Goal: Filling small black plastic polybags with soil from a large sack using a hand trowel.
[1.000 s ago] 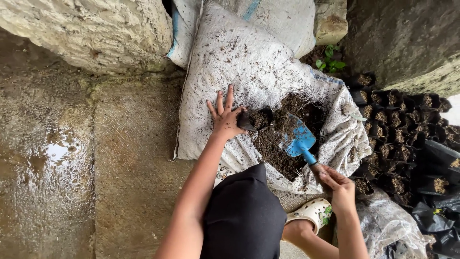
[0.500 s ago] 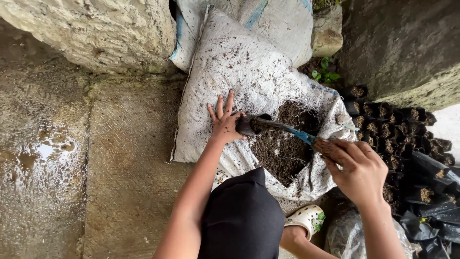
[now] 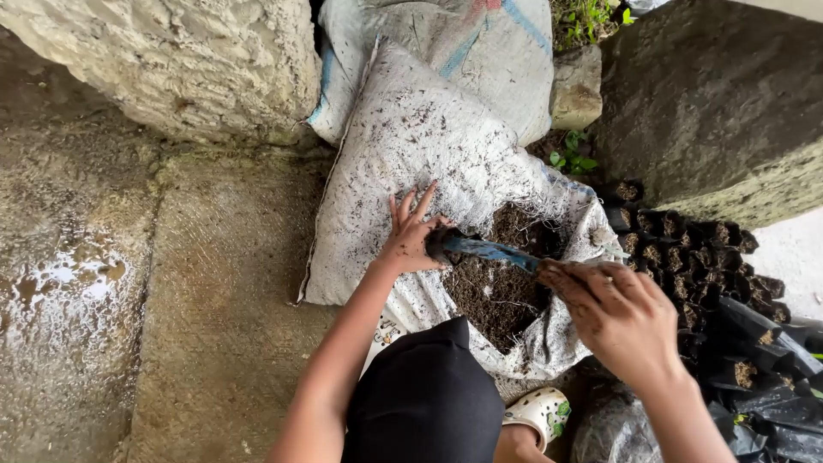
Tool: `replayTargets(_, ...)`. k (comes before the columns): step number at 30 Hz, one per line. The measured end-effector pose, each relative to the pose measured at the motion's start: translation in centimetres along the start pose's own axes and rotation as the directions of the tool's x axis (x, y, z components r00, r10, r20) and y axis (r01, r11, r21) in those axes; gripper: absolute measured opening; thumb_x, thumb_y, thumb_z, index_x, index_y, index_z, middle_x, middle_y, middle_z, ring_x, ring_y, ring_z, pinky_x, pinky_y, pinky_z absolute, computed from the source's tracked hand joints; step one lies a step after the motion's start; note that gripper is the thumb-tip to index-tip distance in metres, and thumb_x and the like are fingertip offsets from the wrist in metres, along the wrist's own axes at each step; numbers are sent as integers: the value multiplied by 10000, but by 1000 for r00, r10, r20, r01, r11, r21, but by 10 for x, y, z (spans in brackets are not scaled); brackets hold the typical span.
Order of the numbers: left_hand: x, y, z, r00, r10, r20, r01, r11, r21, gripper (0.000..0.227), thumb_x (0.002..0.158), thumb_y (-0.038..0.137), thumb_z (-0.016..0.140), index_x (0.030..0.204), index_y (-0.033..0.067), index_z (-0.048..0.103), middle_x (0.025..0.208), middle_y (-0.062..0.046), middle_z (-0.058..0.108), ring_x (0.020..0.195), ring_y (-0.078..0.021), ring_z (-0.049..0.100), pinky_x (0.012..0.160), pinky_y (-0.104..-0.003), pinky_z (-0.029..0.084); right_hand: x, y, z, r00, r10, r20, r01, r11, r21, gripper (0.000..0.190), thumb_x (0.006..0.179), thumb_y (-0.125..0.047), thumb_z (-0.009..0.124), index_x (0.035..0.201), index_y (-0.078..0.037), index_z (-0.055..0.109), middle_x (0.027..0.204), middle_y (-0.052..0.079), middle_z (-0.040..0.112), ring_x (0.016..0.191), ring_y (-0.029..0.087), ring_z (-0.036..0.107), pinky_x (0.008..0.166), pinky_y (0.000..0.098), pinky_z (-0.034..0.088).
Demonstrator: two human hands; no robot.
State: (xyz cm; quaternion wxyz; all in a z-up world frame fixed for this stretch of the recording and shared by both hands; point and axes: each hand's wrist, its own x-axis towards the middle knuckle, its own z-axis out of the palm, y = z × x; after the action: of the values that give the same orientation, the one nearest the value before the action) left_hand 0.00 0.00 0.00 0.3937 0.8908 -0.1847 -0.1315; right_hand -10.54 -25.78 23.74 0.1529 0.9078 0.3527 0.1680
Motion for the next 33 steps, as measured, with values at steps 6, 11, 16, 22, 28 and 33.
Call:
replayTargets(6,5,-12,15,999,14,-49,-13,1000,22,659,609,450,832,1194,244,611,1593,-45,-184,1448,-433,-176,1098,-713,-189,5,11,-42,997,36,67,-35,999,-21,284,892,-199,719,1154,-292,775,1109,-95,778,1006,163,696,755,306,563)
replayTargets(11,1,-9,10,999,23,-30,-22,999,27,713,621,427,849,1236,185,580,1576,-59,-230,1437,-434,-206,1090,-718,-198,6,-7,-12,997,35,70,-35,999,0,284,887,-198,691,1159,-241,761,1118,-72,769,999,158,675,759,307,574)
replayTargets(16,1,-14,12,999,-33,-14,34,994,103,811,552,501,851,1249,195,572,1578,-88,-236,1457,-450,-144,1106,-692,-201,13,-17,9,999,28,38,-28,1000,5,299,903,-136,685,1168,-252,759,1105,-77,745,964,173,636,744,310,563)
replayTargets(22,-8,-7,8,985,-17,-169,39,991,125,794,610,385,870,1318,137,612,1652,-54,7,1482,-383,-10,1160,-573,-118,16,-27,21,991,48,124,-49,999,3,142,864,-130,701,946,-213,782,914,40,781,975,238,703,760,328,560)
replayTargets(28,-17,4,-11,986,-36,-163,37,999,2,858,567,436,897,1321,142,610,1653,-32,9,1489,-358,-19,1167,-543,-143,11,-21,28,990,13,141,-14,1000,6,103,873,-152,698,927,-198,773,944,43,789,975,227,713,759,305,567)
replayTargets(33,-29,29,-44,992,-71,-101,53,984,-168,1178,633,362,912,1565,140,227,1560,-44,356,1501,-294,33,1201,-490,76,6,-19,19,988,57,143,-60,998,15,114,873,-193,723,973,-209,774,1003,3,786,1032,228,697,792,322,574)
